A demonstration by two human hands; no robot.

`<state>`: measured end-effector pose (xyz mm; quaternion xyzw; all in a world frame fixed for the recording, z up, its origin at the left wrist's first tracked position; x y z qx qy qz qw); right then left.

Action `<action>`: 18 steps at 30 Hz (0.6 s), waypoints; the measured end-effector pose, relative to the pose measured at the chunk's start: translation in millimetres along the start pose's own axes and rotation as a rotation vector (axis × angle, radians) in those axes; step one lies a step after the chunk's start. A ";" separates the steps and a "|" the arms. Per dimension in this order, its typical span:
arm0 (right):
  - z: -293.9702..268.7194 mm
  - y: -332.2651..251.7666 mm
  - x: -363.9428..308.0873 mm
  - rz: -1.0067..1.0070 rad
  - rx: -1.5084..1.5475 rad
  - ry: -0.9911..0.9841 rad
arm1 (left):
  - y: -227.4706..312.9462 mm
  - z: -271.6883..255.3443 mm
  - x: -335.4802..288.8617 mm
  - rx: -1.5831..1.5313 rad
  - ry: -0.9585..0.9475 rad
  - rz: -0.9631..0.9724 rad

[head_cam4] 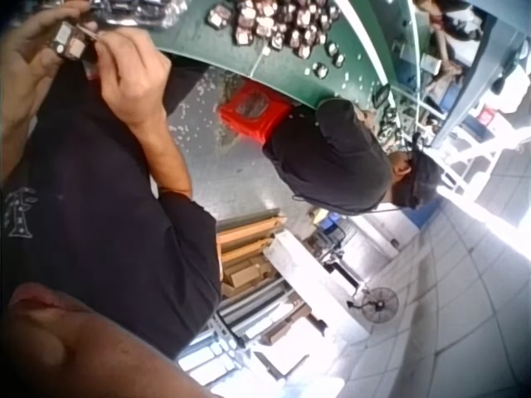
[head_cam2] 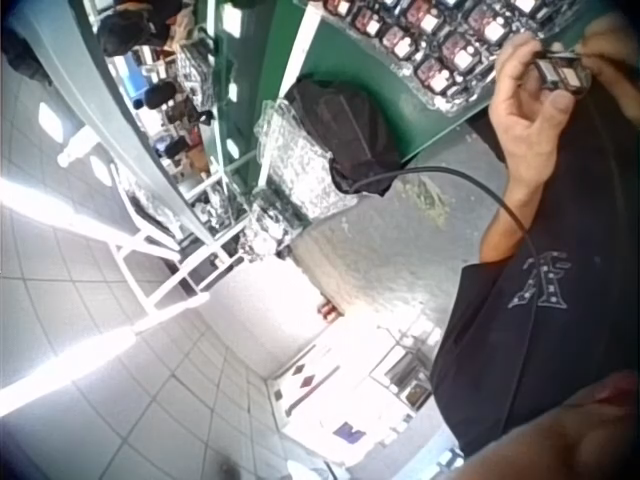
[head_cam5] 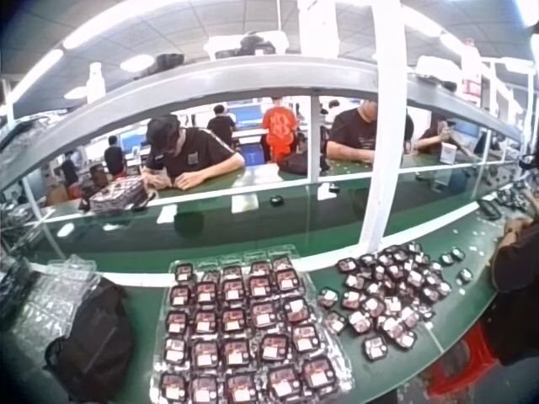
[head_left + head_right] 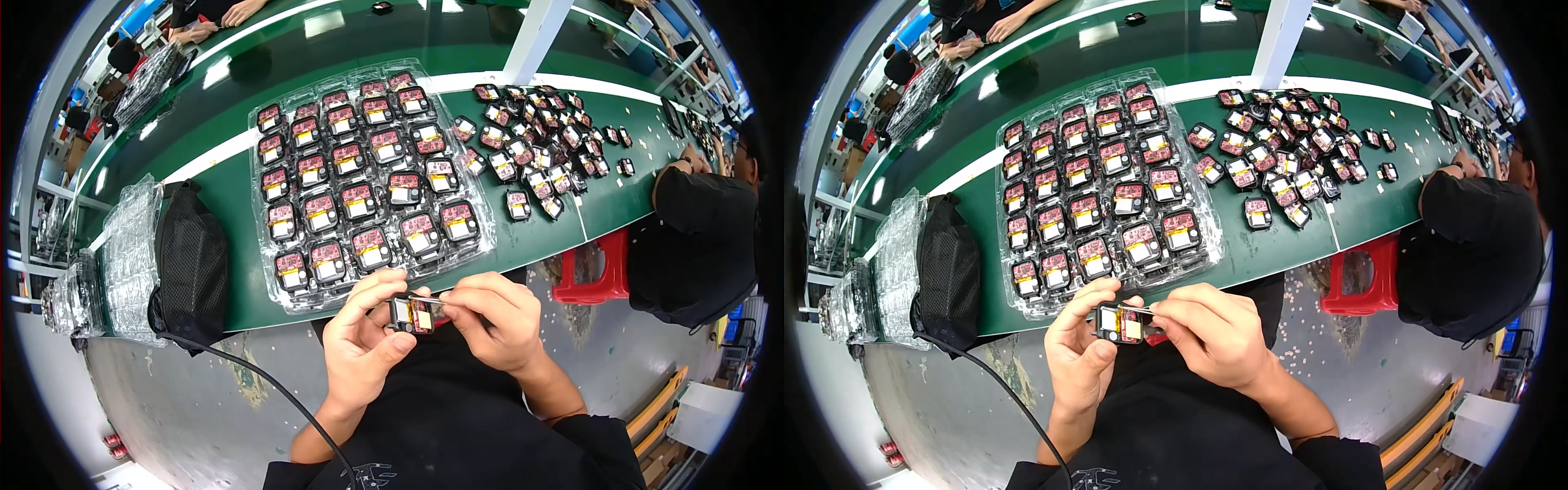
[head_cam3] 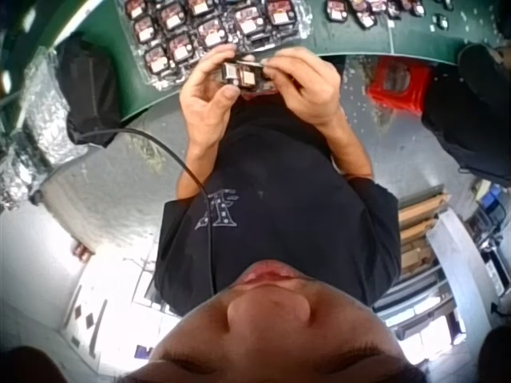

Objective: Assembling small electronic game cartridge components on an industrial production line using tweezers.

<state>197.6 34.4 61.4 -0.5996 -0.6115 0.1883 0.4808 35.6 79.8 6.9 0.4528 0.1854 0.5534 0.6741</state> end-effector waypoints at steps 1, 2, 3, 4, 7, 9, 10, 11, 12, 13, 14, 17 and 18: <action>0.5 -0.3 -0.2 -0.008 -0.015 -0.003 | -0.8 0.0 -0.5 -0.003 0.007 -0.017; 1.0 -0.6 -0.5 -0.016 -0.031 -0.006 | -1.0 -0.3 -0.5 -0.002 0.007 -0.018; 1.9 0.2 -0.8 -0.015 -0.030 -0.005 | -0.6 -0.6 -0.2 0.010 -0.004 -0.009; 2.6 -3.0 -2.0 -0.060 -0.066 0.020 | 1.3 -0.4 -0.4 0.023 -0.012 0.001; 5.3 -5.7 -7.5 -0.145 -0.147 0.084 | 3.5 0.2 0.1 0.067 -0.024 0.002; 6.2 -9.3 -11.1 -0.190 -0.188 0.120 | 1.3 -1.8 -2.1 0.054 -0.006 0.009; 7.0 -10.1 -11.5 -0.185 -0.188 0.121 | 1.8 -2.8 -3.1 0.044 0.012 0.017; 7.9 -10.8 -11.7 -0.180 -0.188 0.121 | 2.7 -1.8 -3.5 0.046 0.014 0.019; 9.0 -11.1 -12.3 -0.180 -0.189 0.122 | 3.0 -1.3 -3.6 0.034 0.025 0.025; 9.0 -10.6 -12.5 -0.168 -0.178 0.134 | 3.3 -1.5 -3.7 0.021 0.036 0.030; 8.8 -10.2 -12.5 -0.156 -0.167 0.146 | 3.1 -1.9 -3.9 0.021 0.036 0.031; 9.5 -10.8 -9.5 -0.099 -0.163 0.144 | 2.2 -5.1 -4.7 0.065 0.057 0.007; 9.6 -10.3 -9.8 -0.098 -0.163 0.143 | 1.9 -3.9 -4.5 0.058 0.060 -0.003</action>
Point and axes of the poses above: each hand's wrist, its own x-axis towards the middle knuckle, its own z-axis out of the palm, y = z × x, the point moved 8 cm from there along x, towards the middle knuckle, and after that the axes turned 13 degrees about z, right-handed, at the moved point
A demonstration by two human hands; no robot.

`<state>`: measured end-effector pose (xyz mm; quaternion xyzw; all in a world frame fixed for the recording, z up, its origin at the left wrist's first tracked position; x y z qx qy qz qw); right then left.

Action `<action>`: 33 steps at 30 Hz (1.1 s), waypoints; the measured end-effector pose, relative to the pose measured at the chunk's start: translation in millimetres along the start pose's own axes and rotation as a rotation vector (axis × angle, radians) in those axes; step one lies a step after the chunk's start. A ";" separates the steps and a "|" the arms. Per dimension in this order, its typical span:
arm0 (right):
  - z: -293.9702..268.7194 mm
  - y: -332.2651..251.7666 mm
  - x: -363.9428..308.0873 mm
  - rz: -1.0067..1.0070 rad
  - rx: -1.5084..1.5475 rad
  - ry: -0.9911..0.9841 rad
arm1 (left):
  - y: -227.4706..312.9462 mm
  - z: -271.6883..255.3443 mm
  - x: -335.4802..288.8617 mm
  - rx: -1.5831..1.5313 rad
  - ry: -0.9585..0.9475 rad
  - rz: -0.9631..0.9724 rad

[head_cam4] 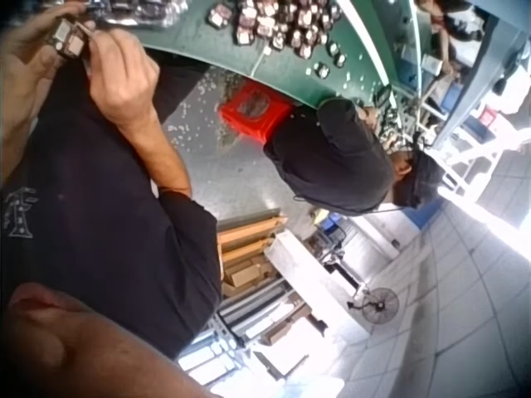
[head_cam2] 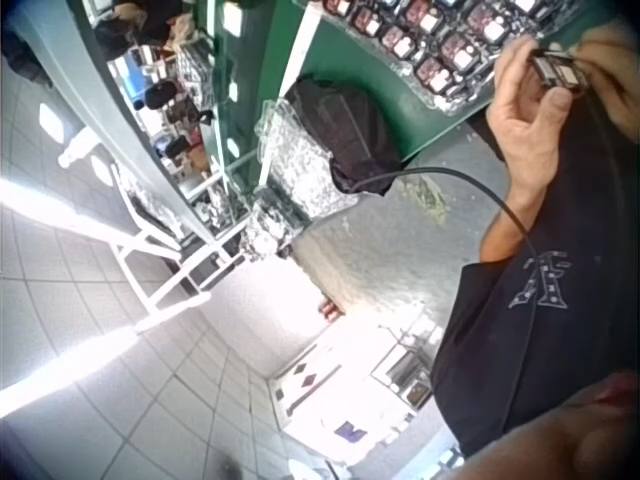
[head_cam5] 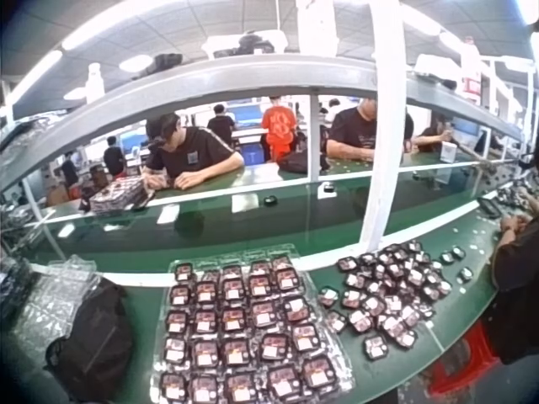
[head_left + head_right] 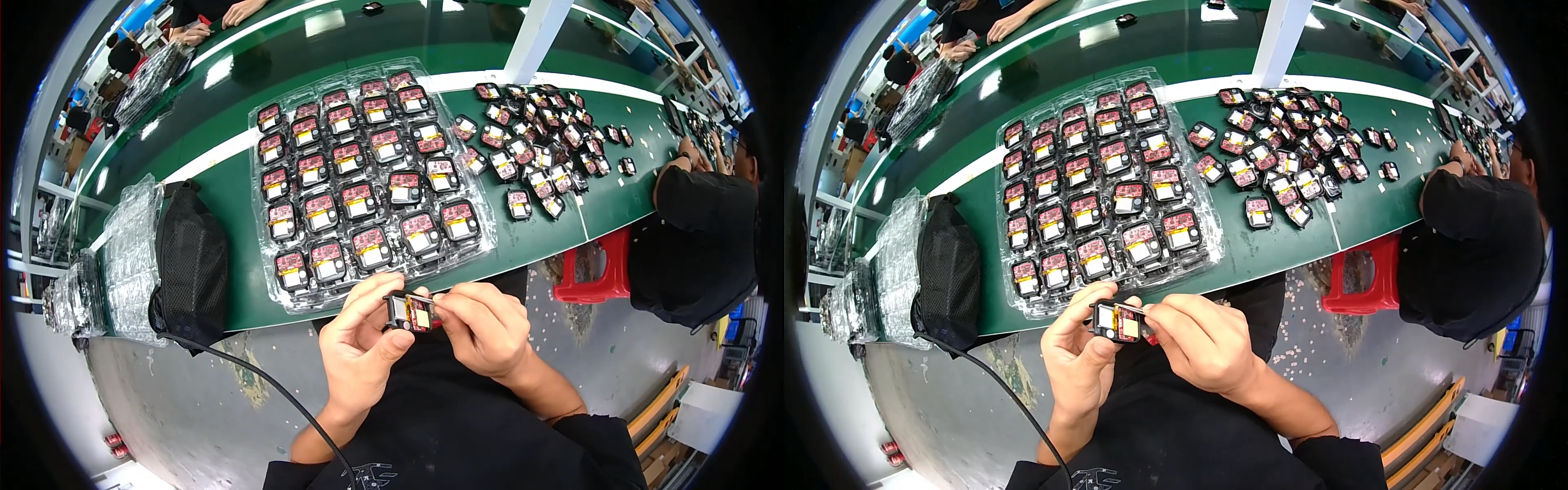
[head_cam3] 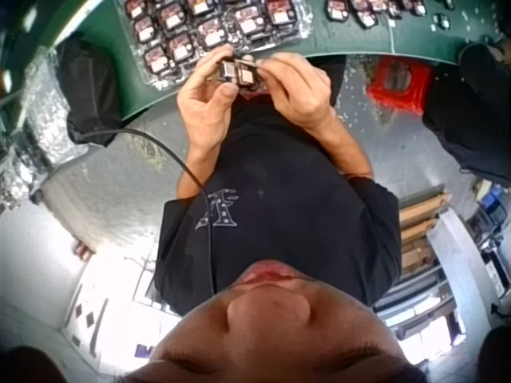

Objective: Assembling small electronic game cartridge components on an industrial production line using tweezers.

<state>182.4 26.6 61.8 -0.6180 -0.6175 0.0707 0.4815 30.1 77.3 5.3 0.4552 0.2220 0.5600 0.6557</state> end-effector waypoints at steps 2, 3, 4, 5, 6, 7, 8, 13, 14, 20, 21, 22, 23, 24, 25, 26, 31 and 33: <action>0.1 0.0 -0.9 -0.014 -0.022 -0.004 | -1.9 0.7 1.0 -0.008 0.000 -0.012; -0.8 1.2 -0.3 -0.013 -0.024 -0.003 | -2.1 0.4 2.4 -0.003 -0.001 0.005; 0.0 -0.4 0.9 -0.042 -0.032 -0.029 | 0.3 0.4 2.8 0.006 0.000 0.024; 0.3 -2.0 2.0 -0.071 -0.040 -0.054 | 3.5 1.2 2.4 0.009 0.000 0.026; -2.6 0.1 4.0 -0.071 -0.044 -0.051 | 6.9 2.1 3.6 0.012 -0.005 0.032; -2.7 4.7 6.6 -0.037 0.029 -0.116 | 10.2 2.4 5.1 0.015 -0.010 0.039; -2.3 9.5 8.9 -0.003 0.102 -0.182 | 13.1 1.3 6.9 0.012 -0.013 0.040; -34.6 65.9 12.7 0.341 -0.072 0.140 | 38.8 -7.7 26.6 0.059 -0.092 0.178; -38.5 78.0 12.2 0.403 -0.142 0.200 | 48.2 -8.3 30.7 0.101 -0.086 0.219; -31.1 116.0 -1.8 0.510 -0.547 0.168 | 68.6 -18.0 108.9 0.545 -0.148 0.374; -31.3 117.1 -4.7 0.515 -0.538 0.168 | 71.0 -19.5 127.5 0.652 -0.139 0.402; -31.9 115.2 -5.3 0.503 -0.531 0.168 | 77.5 -19.5 143.5 0.793 -0.133 0.453; -31.3 114.4 -5.8 0.497 -0.530 0.162 | 83.2 -20.2 159.3 0.976 -0.133 0.488; -31.2 114.4 -5.9 0.495 -0.535 0.160 | 81.7 -24.4 176.7 1.029 -0.133 0.536; -30.3 112.9 -4.9 0.479 -0.528 0.170 | 78.9 -31.7 194.1 1.132 -0.136 0.568; -30.2 113.4 -4.7 0.471 -0.528 0.171 | 76.1 -34.1 209.4 1.224 -0.147 0.554; -31.4 114.2 -3.6 0.462 -0.486 0.157 | 56.0 -46.7 251.1 1.450 -0.232 0.643; -31.7 113.8 -2.6 0.470 -0.474 0.153 | 49.4 -49.0 252.2 1.453 -0.258 0.626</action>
Point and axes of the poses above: each hand's wrist, its own x-axis towards the middle knuckle, its own z-axis out of the palm, y = z × x, the point moved 8 cm from there along x, towards the middle knuckle, and after that the axes turned 13 degrees about z, right-handed, at the moved point
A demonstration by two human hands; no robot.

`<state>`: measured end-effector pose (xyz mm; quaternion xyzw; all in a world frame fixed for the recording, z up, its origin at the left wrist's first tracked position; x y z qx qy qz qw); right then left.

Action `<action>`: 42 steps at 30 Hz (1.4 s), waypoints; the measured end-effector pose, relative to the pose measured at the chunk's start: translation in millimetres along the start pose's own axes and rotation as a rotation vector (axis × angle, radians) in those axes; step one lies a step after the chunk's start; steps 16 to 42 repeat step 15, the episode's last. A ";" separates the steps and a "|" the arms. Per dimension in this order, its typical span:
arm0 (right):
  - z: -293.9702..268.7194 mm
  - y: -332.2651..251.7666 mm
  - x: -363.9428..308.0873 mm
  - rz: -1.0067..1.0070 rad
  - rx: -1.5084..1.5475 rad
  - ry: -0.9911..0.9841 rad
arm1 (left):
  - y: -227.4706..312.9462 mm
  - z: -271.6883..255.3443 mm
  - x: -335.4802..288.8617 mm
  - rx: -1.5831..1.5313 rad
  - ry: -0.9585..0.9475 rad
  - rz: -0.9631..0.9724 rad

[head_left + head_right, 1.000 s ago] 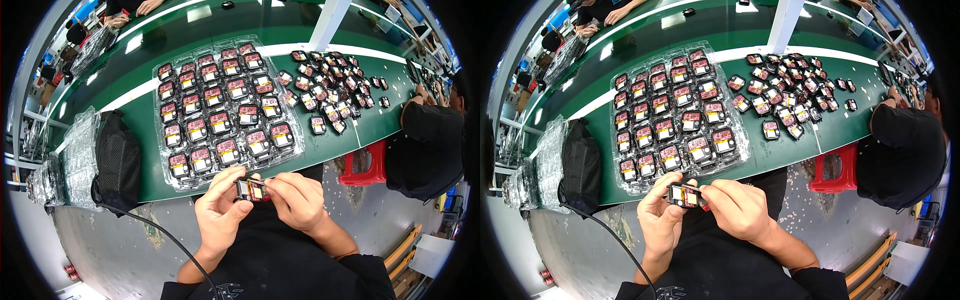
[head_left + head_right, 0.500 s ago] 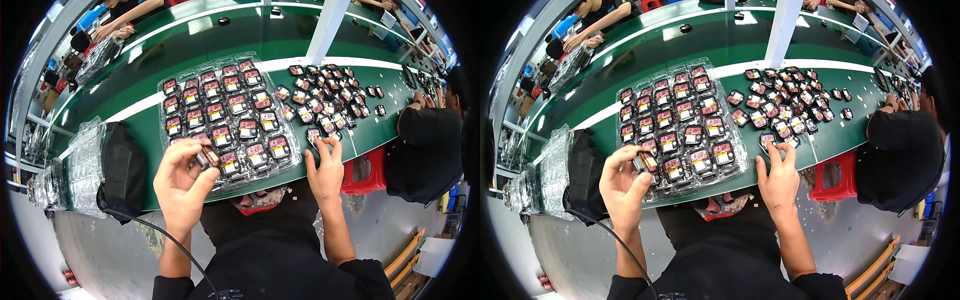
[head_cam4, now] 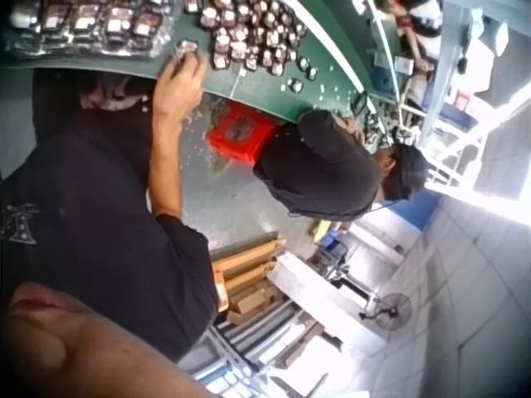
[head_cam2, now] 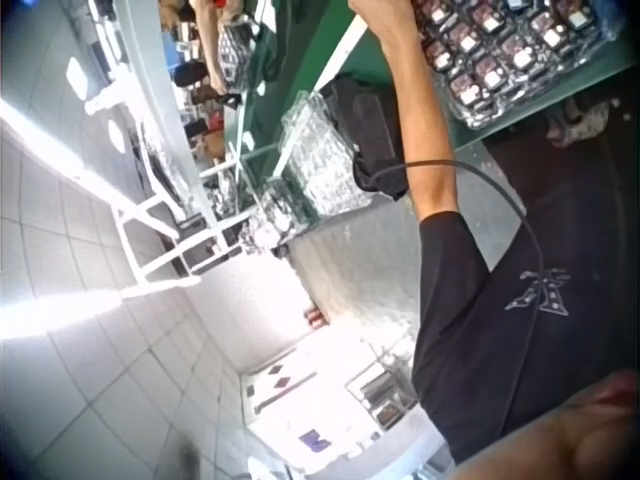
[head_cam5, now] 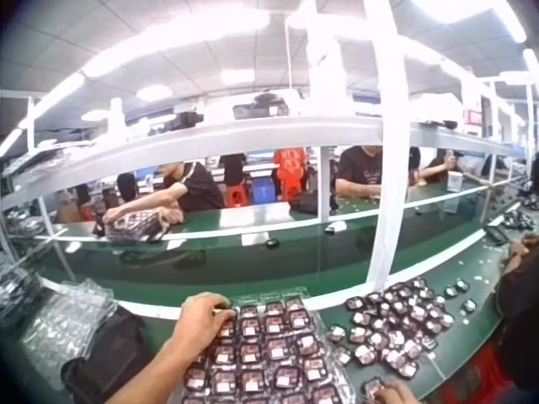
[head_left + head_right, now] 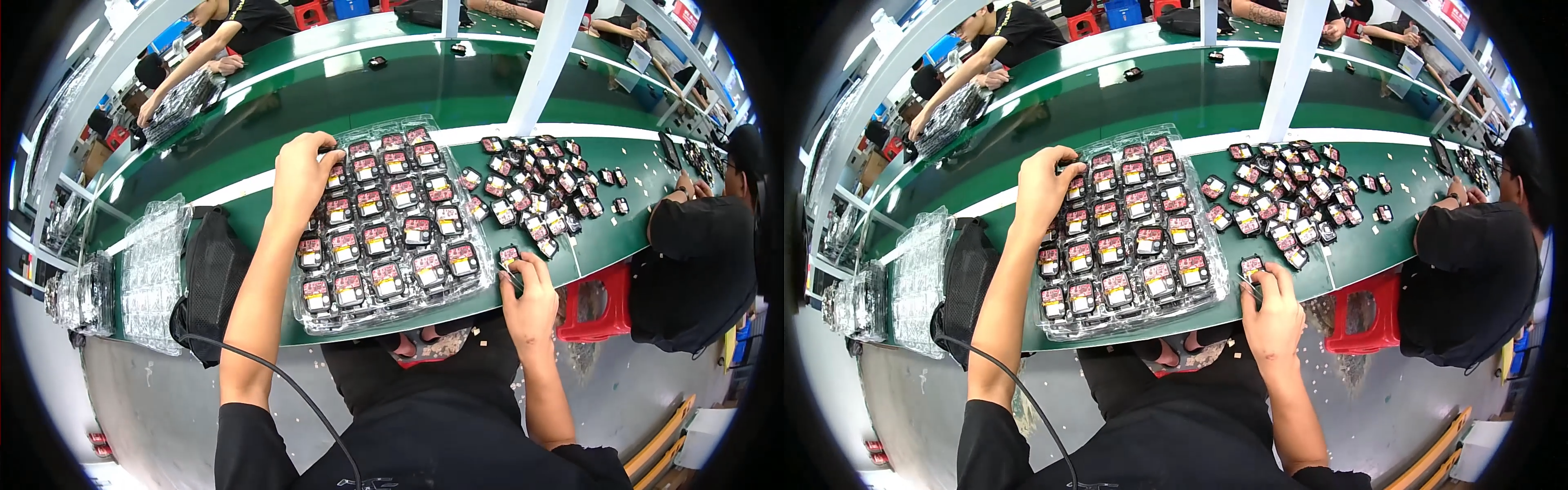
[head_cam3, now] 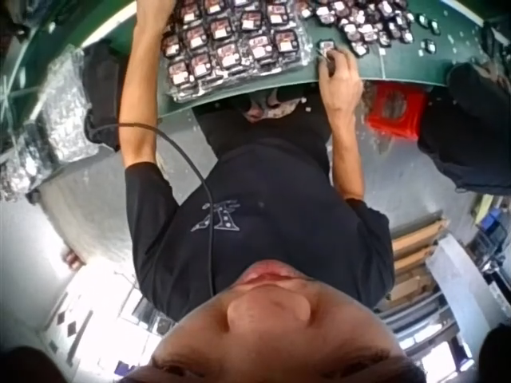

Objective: Assembling small electronic game cartridge components on an industrial production line using tweezers.

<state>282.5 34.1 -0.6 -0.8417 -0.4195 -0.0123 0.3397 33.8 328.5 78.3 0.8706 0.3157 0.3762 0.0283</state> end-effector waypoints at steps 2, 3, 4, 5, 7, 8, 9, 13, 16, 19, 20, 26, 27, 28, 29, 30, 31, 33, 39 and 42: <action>-0.3 0.1 0.9 0.010 0.000 -0.004 | -0.9 2.8 -1.2 0.008 -0.010 0.000; 0.2 0.9 0.9 0.017 0.002 -0.012 | 5.2 6.2 0.7 0.018 -0.130 -0.030; 0.7 1.9 1.2 0.019 0.001 -0.013 | 8.1 13.0 -0.6 0.029 -0.250 -0.061; 0.4 2.5 1.8 0.008 -0.001 0.000 | 9.8 15.6 -1.6 0.027 -0.252 -0.062; 0.3 -0.5 2.4 -0.012 0.002 0.007 | 21.0 10.0 -2.5 0.135 -0.214 0.075; -0.4 -1.3 2.8 -0.008 0.005 0.009 | 21.9 12.0 -6.6 0.163 -0.225 0.126; -0.5 -1.9 3.4 -0.002 0.008 0.012 | 20.4 12.4 -8.0 0.165 -0.224 0.123; -0.2 -0.6 3.4 0.020 0.006 0.000 | 16.7 24.3 -13.3 0.196 -0.403 0.066; 1.0 3.5 6.7 0.006 0.062 -0.026 | 20.4 13.8 -14.9 0.179 -0.250 0.132; 1.0 3.5 6.7 0.006 0.062 -0.026 | 20.4 13.8 -14.9 0.179 -0.250 0.132; 1.0 3.5 6.7 0.006 0.062 -0.026 | 20.4 13.8 -14.9 0.179 -0.250 0.132; 1.0 3.5 6.7 0.006 0.062 -0.026 | 20.4 13.8 -14.9 0.179 -0.250 0.132; 1.0 3.5 6.7 0.006 0.062 -0.026 | 20.4 13.8 -14.9 0.179 -0.250 0.132; 1.0 3.5 6.7 0.006 0.062 -0.026 | 20.4 13.8 -14.9 0.179 -0.250 0.132; 1.0 3.5 6.7 0.006 0.062 -0.026 | 20.4 13.8 -14.9 0.179 -0.250 0.132; 1.0 3.5 6.7 0.006 0.062 -0.026 | 20.4 13.8 -14.9 0.179 -0.250 0.132; 1.0 3.5 6.7 0.006 0.062 -0.026 | 20.4 13.8 -14.9 0.179 -0.250 0.132; 1.0 3.5 6.7 0.006 0.062 -0.026 | 20.4 13.8 -14.9 0.179 -0.250 0.132; 1.0 3.5 6.7 0.006 0.062 -0.026 | 20.4 13.8 -14.9 0.179 -0.250 0.132; 1.0 3.5 6.7 0.006 0.062 -0.026 | 20.4 13.8 -14.9 0.179 -0.250 0.132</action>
Point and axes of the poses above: each hand's wrist, its own x-axis towards the middle knuckle, its own z-axis out of the palm, y = z × x, the point moved 8 cm from there along x, towards the middle knuckle, and after that the axes turned 13 degrees about z, right-handed, at the moved point
